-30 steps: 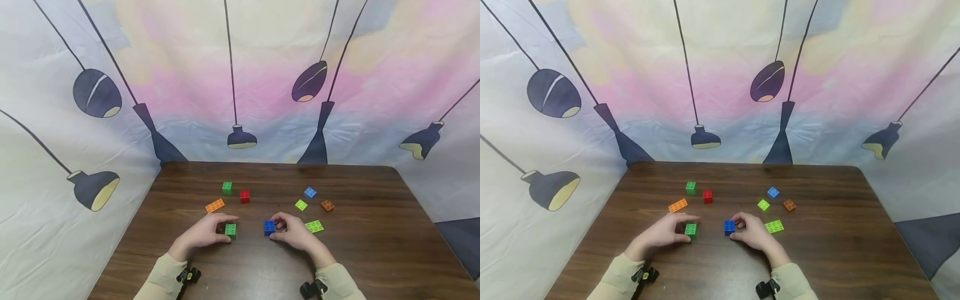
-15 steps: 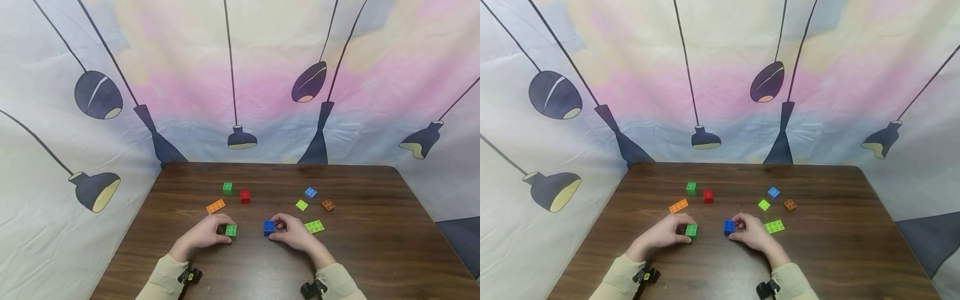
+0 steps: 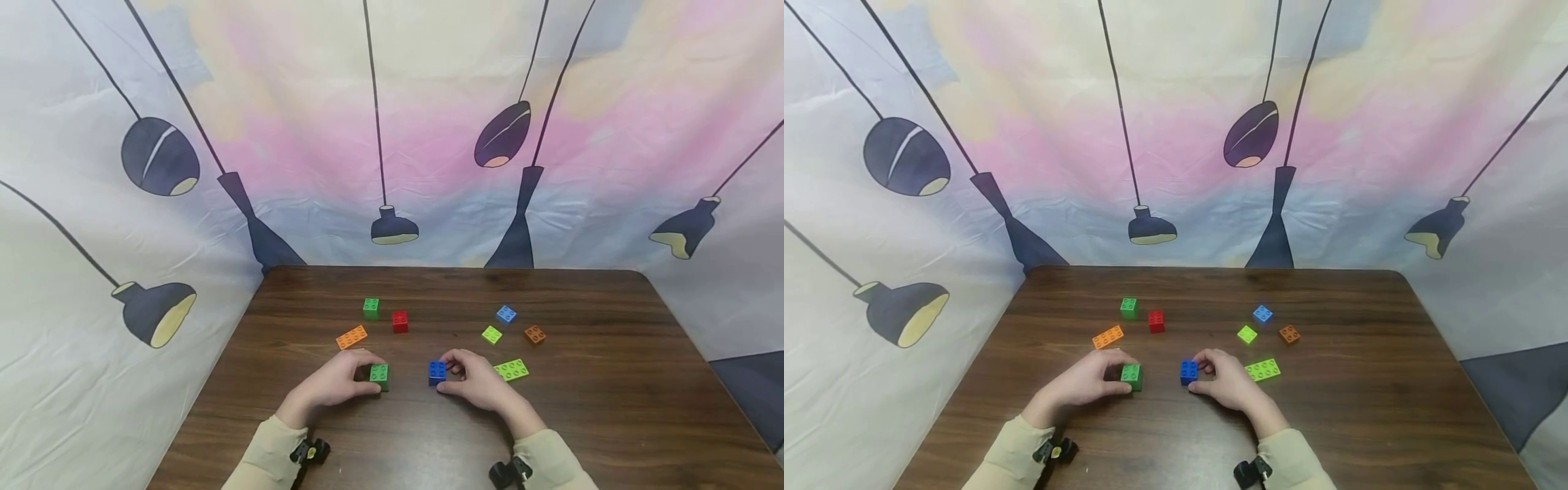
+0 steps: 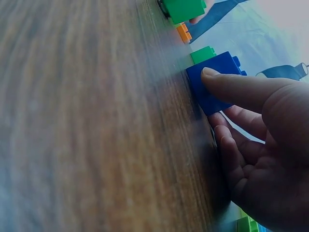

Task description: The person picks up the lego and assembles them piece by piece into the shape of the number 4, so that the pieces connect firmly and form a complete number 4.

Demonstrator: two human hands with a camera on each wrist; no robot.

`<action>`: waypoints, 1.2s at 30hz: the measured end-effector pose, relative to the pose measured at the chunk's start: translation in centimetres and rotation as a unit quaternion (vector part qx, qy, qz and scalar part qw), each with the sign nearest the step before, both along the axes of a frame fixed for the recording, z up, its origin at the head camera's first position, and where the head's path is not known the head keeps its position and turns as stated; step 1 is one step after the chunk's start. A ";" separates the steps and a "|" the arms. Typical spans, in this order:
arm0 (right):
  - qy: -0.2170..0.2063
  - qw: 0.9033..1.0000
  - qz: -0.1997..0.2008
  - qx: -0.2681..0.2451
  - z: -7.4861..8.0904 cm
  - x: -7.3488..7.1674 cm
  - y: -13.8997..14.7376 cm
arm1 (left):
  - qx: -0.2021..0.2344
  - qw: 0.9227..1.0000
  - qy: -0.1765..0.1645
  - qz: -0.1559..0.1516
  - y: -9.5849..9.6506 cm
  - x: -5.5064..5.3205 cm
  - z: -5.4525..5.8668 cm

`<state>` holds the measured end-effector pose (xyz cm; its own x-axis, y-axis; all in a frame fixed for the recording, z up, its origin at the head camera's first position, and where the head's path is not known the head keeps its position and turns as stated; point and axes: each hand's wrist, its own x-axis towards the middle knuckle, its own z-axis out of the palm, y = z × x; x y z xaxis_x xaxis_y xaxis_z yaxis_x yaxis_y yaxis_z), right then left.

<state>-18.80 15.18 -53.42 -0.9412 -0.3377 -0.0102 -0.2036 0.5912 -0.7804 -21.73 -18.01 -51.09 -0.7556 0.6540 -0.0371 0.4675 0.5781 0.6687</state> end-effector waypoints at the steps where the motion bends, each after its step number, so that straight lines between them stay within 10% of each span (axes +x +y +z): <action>1: 0.001 1.000 0.001 0.001 0.0 0.0 0.0 | 0.004 1.000 0.002 0.004 0.0 0.0 0.0; 9: 0.002 1.000 0.004 0.007 0.1 0.1 0.0 | 0.073 0.996 0.040 0.039 1.8 0.5 1.1; 18: 0.001 1.000 0.000 0.011 -0.3 0.0 0.0 | 0.135 0.986 0.093 0.008 6.4 1.0 1.6; 36: 0.010 1.000 0.004 0.015 -0.1 0.1 -0.1 | 0.123 0.991 0.048 0.017 10.9 1.0 0.3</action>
<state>-18.74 15.06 -53.50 -0.9385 -0.3451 -0.0019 -0.2240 0.6132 -0.7575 -20.75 -7.09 -50.84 -0.7699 0.6082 0.1931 0.5182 0.4192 0.7455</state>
